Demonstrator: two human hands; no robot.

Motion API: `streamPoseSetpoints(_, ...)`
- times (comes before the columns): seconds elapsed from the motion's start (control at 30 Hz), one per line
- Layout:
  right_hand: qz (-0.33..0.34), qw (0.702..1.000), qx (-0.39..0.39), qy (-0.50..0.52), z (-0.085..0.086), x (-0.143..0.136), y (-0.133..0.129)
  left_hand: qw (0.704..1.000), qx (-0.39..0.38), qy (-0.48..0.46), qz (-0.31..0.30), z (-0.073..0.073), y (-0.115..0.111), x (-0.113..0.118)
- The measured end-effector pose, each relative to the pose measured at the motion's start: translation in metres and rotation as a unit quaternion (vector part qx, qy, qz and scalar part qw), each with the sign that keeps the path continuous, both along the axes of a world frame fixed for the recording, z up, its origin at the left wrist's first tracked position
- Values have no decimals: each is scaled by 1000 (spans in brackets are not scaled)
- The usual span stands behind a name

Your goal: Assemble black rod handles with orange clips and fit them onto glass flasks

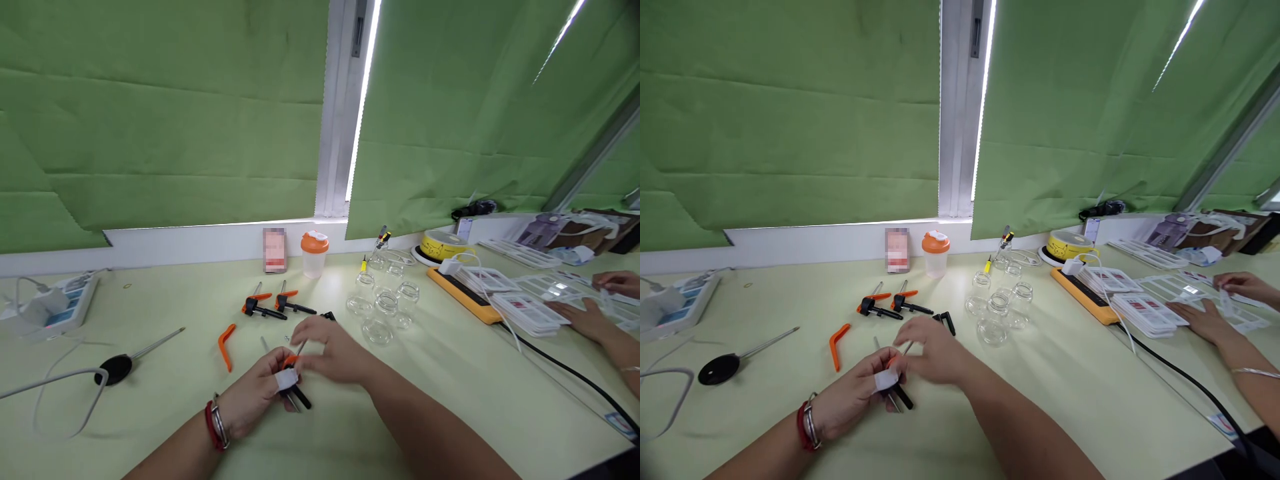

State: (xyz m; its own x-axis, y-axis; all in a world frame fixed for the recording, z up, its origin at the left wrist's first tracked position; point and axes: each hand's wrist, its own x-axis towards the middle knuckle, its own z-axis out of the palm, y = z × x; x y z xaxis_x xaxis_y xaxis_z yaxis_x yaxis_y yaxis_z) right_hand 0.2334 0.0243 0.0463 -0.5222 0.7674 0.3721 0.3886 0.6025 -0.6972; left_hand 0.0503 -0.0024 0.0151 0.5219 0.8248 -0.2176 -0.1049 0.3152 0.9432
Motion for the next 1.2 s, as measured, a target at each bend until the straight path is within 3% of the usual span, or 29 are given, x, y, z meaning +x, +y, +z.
streamPoseSetpoints(0.07, -154, 987, -31, 31, -8, 10, 15, 999, -6, -1, 31, 0, 2, -2)
streamPoseSetpoints(0.13, -283, 959, -29, -12, -21, 18, 29, 998, -10, -25, 64, 0, 5, -4)
streamPoseSetpoints(0.37, -355, 907, 36, -221, -52, 26, 51, 982, -38, -108, 151, -2, 13, -9)
streamPoseSetpoints(0.5, -342, 901, 42, -263, -55, 23, 52, 978, -49, -117, 165, -3, 14, -8)
streamPoseSetpoints(0.77, -293, 926, 48, -234, -51, 23, 48, 974, -39, -121, 187, -4, 17, -11)
streamPoseSetpoints(0.83, -254, 943, 50, -208, -48, 22, 43, 972, -30, -110, 205, -4, 19, -12)
streamPoseSetpoints(1.0, -57, 995, 13, -77, -38, 16, 28, 963, -11, -112, 247, -5, 23, -15)
streamPoseSetpoints(1.2, -44, 997, 8, -56, -33, 7, 20, 964, -20, -96, 247, -3, 25, -16)
